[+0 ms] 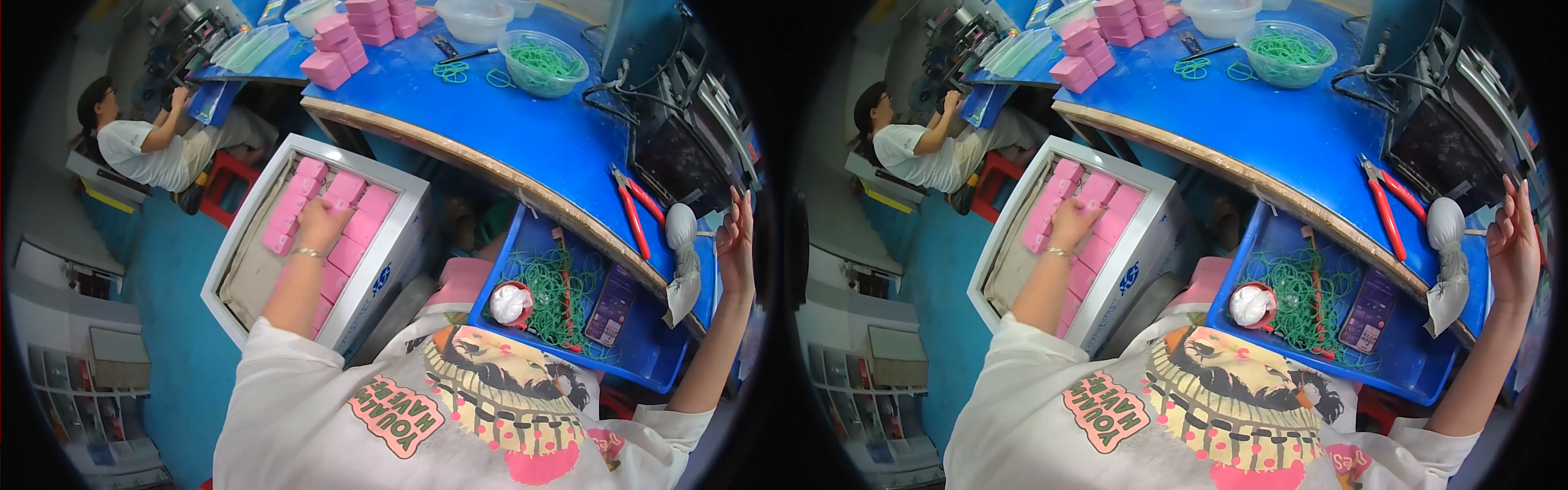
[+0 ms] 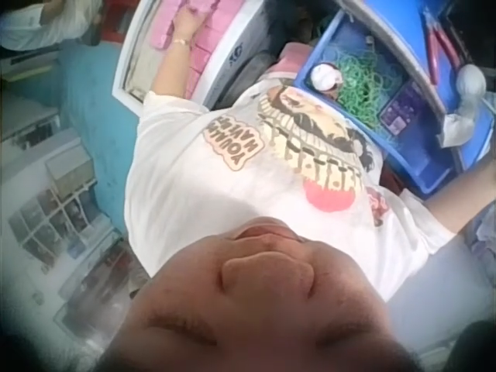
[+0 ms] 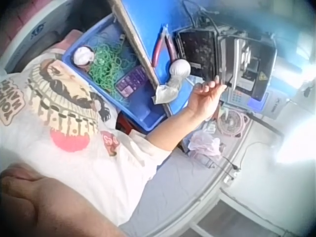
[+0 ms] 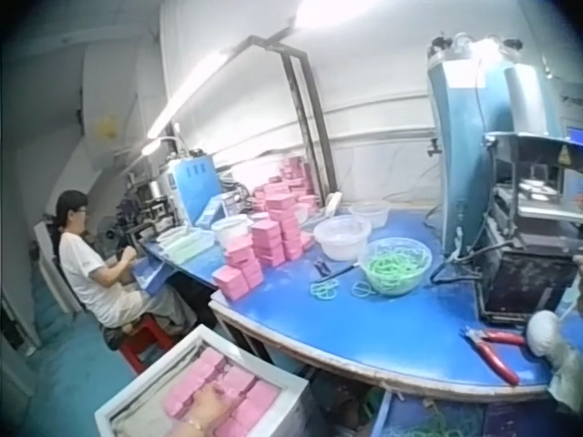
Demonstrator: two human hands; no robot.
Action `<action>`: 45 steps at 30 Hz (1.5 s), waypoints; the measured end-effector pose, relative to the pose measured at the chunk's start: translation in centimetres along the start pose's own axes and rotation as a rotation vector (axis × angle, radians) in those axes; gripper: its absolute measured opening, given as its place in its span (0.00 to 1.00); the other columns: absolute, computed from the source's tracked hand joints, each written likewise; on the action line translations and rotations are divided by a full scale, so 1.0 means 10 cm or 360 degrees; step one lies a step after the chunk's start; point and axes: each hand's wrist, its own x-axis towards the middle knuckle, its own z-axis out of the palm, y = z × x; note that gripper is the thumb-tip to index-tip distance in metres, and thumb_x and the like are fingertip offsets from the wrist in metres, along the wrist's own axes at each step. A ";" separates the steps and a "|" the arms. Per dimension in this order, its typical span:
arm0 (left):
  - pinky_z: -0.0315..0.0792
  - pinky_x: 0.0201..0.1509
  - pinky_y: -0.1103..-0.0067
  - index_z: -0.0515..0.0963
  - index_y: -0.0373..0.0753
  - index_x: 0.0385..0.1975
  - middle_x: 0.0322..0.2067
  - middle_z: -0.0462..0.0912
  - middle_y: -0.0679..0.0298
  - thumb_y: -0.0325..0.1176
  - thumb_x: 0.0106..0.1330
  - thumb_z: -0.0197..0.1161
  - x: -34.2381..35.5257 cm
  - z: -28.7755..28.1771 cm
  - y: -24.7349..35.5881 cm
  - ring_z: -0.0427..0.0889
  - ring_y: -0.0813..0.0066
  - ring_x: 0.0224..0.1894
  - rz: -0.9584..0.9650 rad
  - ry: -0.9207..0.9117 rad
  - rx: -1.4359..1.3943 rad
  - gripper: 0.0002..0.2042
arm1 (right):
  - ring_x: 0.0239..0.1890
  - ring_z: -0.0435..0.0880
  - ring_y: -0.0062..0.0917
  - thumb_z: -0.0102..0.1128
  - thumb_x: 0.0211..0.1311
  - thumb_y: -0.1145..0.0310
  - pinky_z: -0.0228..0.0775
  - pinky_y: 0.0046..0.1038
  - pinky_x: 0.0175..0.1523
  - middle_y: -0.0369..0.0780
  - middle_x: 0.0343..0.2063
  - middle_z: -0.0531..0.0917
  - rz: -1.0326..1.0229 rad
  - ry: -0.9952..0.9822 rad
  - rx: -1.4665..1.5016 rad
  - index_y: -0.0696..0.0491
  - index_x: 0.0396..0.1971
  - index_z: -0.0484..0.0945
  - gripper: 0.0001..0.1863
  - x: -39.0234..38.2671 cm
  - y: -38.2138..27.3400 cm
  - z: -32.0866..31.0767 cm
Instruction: The recorder is assembling and cleaning pink wax or silicone molds, including trimming excess material and inserting rubber bands.
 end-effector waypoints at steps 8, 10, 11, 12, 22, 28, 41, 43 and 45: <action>0.73 0.44 0.69 0.77 0.34 0.37 0.36 0.81 0.49 0.48 0.37 0.73 -0.13 -0.47 -0.48 0.80 0.55 0.39 0.0146 -0.0748 0.0438 0.29 | 0.20 0.69 0.06 0.49 0.66 0.59 0.60 0.09 0.22 0.29 0.21 0.74 -0.0034 0.0087 0.0117 0.58 0.42 0.73 0.16 -0.13 0.03 0.26; 0.73 0.43 0.68 0.77 0.31 0.35 0.34 0.80 0.47 0.46 0.36 0.74 -0.20 -0.57 -0.49 0.80 0.55 0.38 0.0202 -0.0569 0.0595 0.29 | 0.18 0.71 0.08 0.49 0.65 0.60 0.63 0.09 0.22 0.31 0.20 0.75 -0.0029 0.0009 0.0029 0.58 0.38 0.75 0.15 -0.44 0.04 0.70; 0.73 0.42 0.68 0.79 0.32 0.32 0.32 0.81 0.47 0.47 0.35 0.74 -0.24 -0.59 -0.66 0.80 0.54 0.37 0.0262 -0.0432 0.0580 0.27 | 0.17 0.72 0.09 0.49 0.65 0.60 0.65 0.10 0.22 0.33 0.19 0.76 -0.0039 -0.0198 -0.0074 0.58 0.35 0.75 0.15 -0.58 0.10 0.96; 0.73 0.42 0.67 0.77 0.31 0.33 0.32 0.80 0.46 0.42 0.38 0.73 -0.31 -0.57 -0.54 0.79 0.53 0.37 0.0167 -0.0492 0.0543 0.25 | 0.16 0.74 0.12 0.49 0.65 0.62 0.66 0.13 0.21 0.35 0.19 0.77 -0.0057 -0.0222 -0.0121 0.58 0.33 0.75 0.13 -0.75 0.24 1.08; 0.69 0.40 0.81 0.65 0.38 0.43 0.37 0.73 0.62 0.23 0.53 0.56 -1.66 -0.67 2.07 0.72 0.78 0.38 0.1208 -0.1172 -0.1226 0.16 | 0.55 0.68 0.29 0.65 0.50 0.71 0.63 0.33 0.57 0.43 0.50 0.68 0.0193 -0.0949 0.0066 0.55 0.49 0.61 0.28 -1.73 1.19 1.85; 0.64 0.51 0.72 0.63 0.38 0.51 0.46 0.62 0.54 0.30 0.36 0.74 -2.11 -0.54 2.48 0.66 0.59 0.48 0.1708 -0.1213 -0.0934 0.37 | 0.41 0.71 0.17 0.68 0.49 0.69 0.68 0.22 0.44 0.37 0.38 0.68 0.0568 -0.0442 0.0634 0.53 0.40 0.55 0.28 -1.68 1.28 1.70; 0.63 0.59 0.70 0.68 0.36 0.48 0.50 0.71 0.54 0.28 0.40 0.74 -2.06 -0.13 2.37 0.69 0.56 0.56 0.1684 -0.1058 -0.1340 0.31 | 0.27 0.68 0.10 0.60 0.58 0.57 0.62 0.17 0.30 0.32 0.24 0.73 0.0650 -0.0428 0.0402 0.54 0.25 0.68 0.16 -1.74 1.27 1.71; 0.63 0.60 0.71 0.67 0.36 0.49 0.51 0.70 0.54 0.28 0.41 0.74 -2.05 -0.13 2.34 0.68 0.58 0.57 0.1680 -0.1121 -0.1377 0.32 | 0.28 0.70 0.11 0.54 0.62 0.56 0.64 0.18 0.32 0.33 0.26 0.74 0.0631 -0.0421 0.0407 0.56 0.29 0.71 0.16 -1.78 1.26 1.69; 0.62 0.60 0.71 0.65 0.36 0.50 0.52 0.69 0.54 0.27 0.42 0.73 -2.03 -0.13 2.30 0.67 0.59 0.58 0.1674 -0.1178 -0.1416 0.33 | 0.30 0.72 0.13 0.49 0.65 0.54 0.66 0.18 0.35 0.35 0.29 0.76 0.0611 -0.0419 0.0410 0.58 0.34 0.73 0.19 -1.79 1.21 1.70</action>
